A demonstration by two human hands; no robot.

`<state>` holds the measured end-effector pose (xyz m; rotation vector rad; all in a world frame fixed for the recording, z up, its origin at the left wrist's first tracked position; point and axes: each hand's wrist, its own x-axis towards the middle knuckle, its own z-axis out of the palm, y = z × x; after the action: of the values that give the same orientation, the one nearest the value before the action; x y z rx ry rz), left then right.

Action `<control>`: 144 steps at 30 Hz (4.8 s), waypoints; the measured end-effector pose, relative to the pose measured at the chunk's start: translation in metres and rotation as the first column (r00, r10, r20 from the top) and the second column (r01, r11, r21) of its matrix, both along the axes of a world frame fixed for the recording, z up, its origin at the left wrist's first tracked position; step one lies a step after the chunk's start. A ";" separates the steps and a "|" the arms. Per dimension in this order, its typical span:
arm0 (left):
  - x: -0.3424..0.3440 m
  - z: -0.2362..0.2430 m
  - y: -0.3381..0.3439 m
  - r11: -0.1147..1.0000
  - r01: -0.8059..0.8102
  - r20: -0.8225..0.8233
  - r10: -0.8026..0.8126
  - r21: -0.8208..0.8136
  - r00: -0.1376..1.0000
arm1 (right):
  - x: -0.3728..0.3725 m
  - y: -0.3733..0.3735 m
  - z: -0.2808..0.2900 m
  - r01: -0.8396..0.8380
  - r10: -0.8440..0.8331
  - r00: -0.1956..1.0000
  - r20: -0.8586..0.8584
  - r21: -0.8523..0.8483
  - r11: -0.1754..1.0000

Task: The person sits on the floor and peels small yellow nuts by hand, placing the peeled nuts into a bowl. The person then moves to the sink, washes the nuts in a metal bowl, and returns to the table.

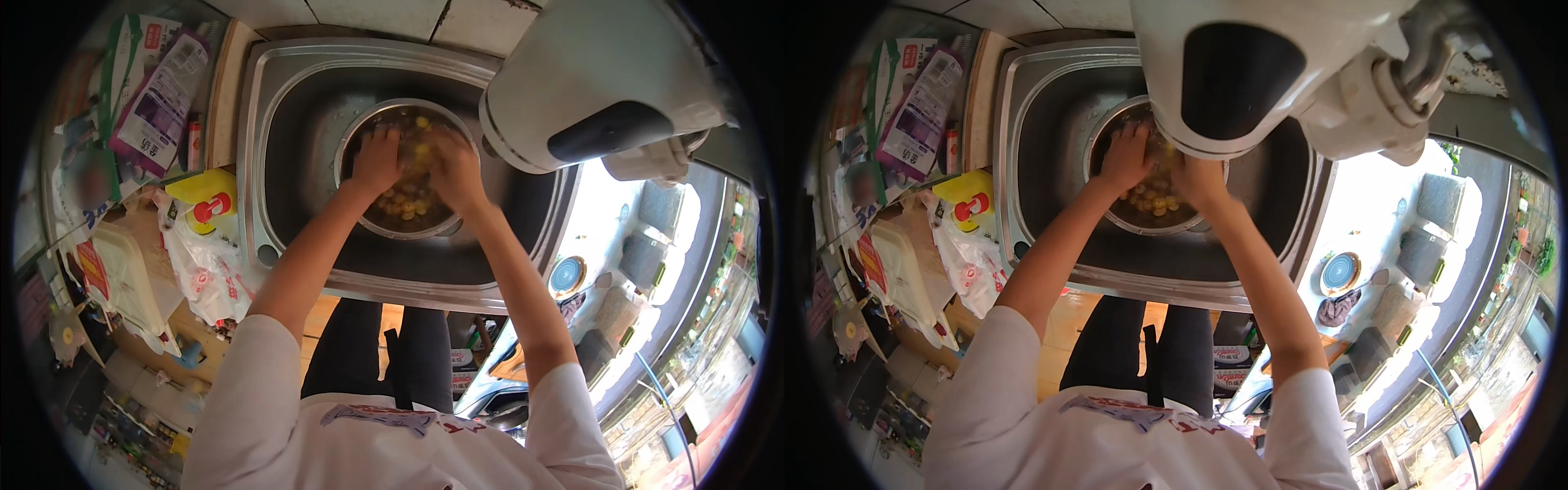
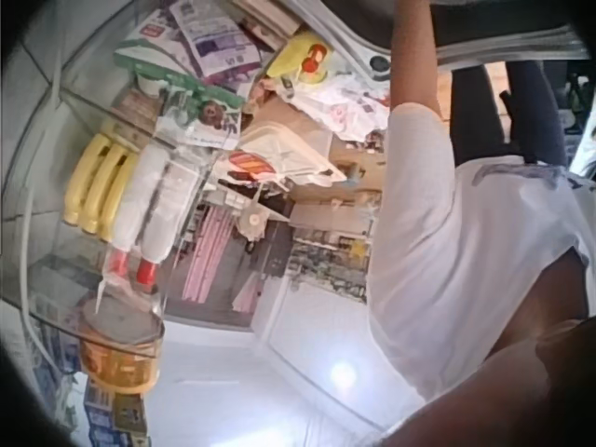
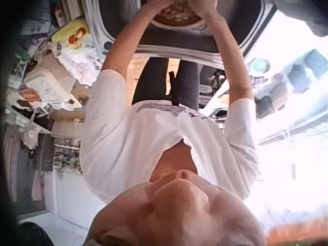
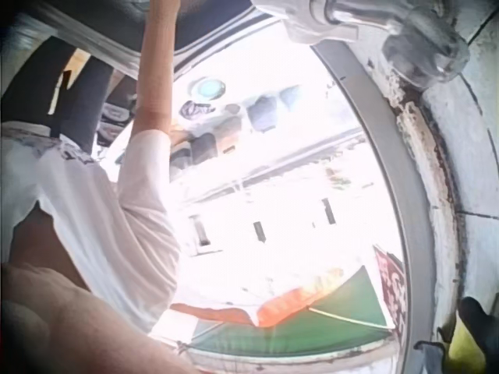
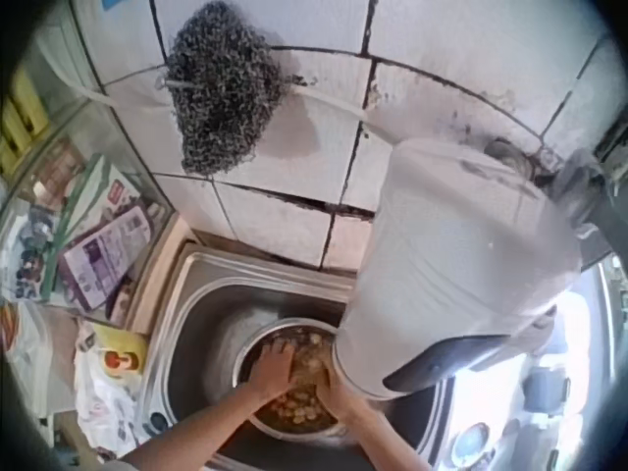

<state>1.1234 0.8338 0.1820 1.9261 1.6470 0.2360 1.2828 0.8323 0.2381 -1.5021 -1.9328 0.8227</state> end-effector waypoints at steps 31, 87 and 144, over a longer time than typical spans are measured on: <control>-0.052 0.077 -0.103 0.918 -0.397 0.192 0.391 -0.007 0.900 | -0.008 -0.008 -0.035 -0.101 0.108 0.985 0.135 -0.058 0.993; -0.084 0.124 -0.066 0.623 -0.272 0.385 0.710 -0.734 0.589 | 0.022 0.006 -0.087 -0.346 -0.687 0.349 -0.638 -0.769 0.538; -0.073 0.164 -0.058 0.528 -0.284 0.473 0.847 -0.800 0.243 | -0.008 0.001 -0.075 -0.459 -0.696 0.281 -0.661 -0.729 0.507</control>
<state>1.0509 0.7756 0.3464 0.3606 1.3816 0.7664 1.2751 0.8337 0.1629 -0.9679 -0.2365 2.1953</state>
